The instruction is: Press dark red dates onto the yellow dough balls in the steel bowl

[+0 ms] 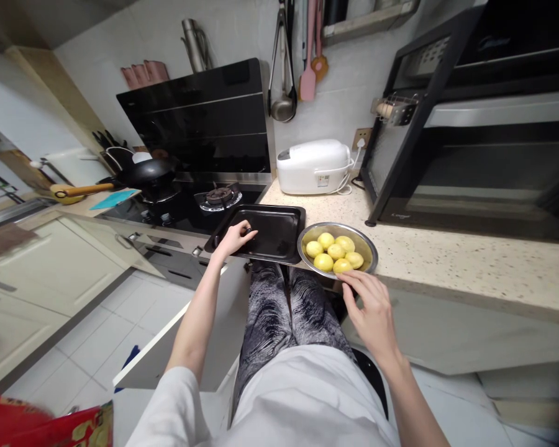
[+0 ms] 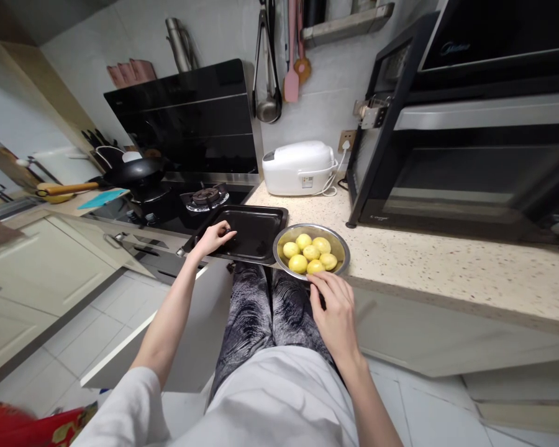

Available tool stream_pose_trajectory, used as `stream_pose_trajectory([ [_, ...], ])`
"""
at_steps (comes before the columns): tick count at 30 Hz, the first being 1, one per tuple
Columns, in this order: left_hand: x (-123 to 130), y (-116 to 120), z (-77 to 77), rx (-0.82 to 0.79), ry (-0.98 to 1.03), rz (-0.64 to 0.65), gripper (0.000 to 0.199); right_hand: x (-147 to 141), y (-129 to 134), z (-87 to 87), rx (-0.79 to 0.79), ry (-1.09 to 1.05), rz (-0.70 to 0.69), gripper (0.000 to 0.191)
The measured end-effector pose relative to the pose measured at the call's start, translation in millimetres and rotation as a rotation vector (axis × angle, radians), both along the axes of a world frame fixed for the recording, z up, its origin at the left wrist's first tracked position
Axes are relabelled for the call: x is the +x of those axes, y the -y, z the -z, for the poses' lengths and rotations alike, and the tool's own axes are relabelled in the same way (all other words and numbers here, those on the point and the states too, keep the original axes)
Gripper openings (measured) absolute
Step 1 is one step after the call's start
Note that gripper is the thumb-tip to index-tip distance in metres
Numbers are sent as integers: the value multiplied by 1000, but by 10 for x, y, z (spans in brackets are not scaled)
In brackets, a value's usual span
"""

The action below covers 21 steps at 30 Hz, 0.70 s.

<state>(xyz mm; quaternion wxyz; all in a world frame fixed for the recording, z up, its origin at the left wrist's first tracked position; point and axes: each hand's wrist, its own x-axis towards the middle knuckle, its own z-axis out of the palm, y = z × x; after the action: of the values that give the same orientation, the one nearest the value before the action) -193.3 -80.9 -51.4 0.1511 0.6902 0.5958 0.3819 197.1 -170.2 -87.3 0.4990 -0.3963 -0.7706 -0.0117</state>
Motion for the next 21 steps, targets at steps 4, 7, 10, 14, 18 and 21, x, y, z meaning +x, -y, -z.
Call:
stream_pose_trajectory([
  [4,155,-45,-56,164,-9,-78,31,-6,4,-8,-10,-14,2,20],
  [7,327,-1,-144,221,27,-112,32,-11,5,-12,-20,-19,4,20],
  [10,520,118,-232,269,77,-93,31,-48,20,-37,11,-29,41,20],
  [14,739,374,-258,358,186,-121,25,-271,58,-149,93,-65,22,23],
  [18,862,669,-167,393,266,-220,21,-793,-52,-298,-68,26,-234,33],
  [21,871,831,-102,409,298,-273,18,-1321,-341,-386,-286,224,-179,42],
])
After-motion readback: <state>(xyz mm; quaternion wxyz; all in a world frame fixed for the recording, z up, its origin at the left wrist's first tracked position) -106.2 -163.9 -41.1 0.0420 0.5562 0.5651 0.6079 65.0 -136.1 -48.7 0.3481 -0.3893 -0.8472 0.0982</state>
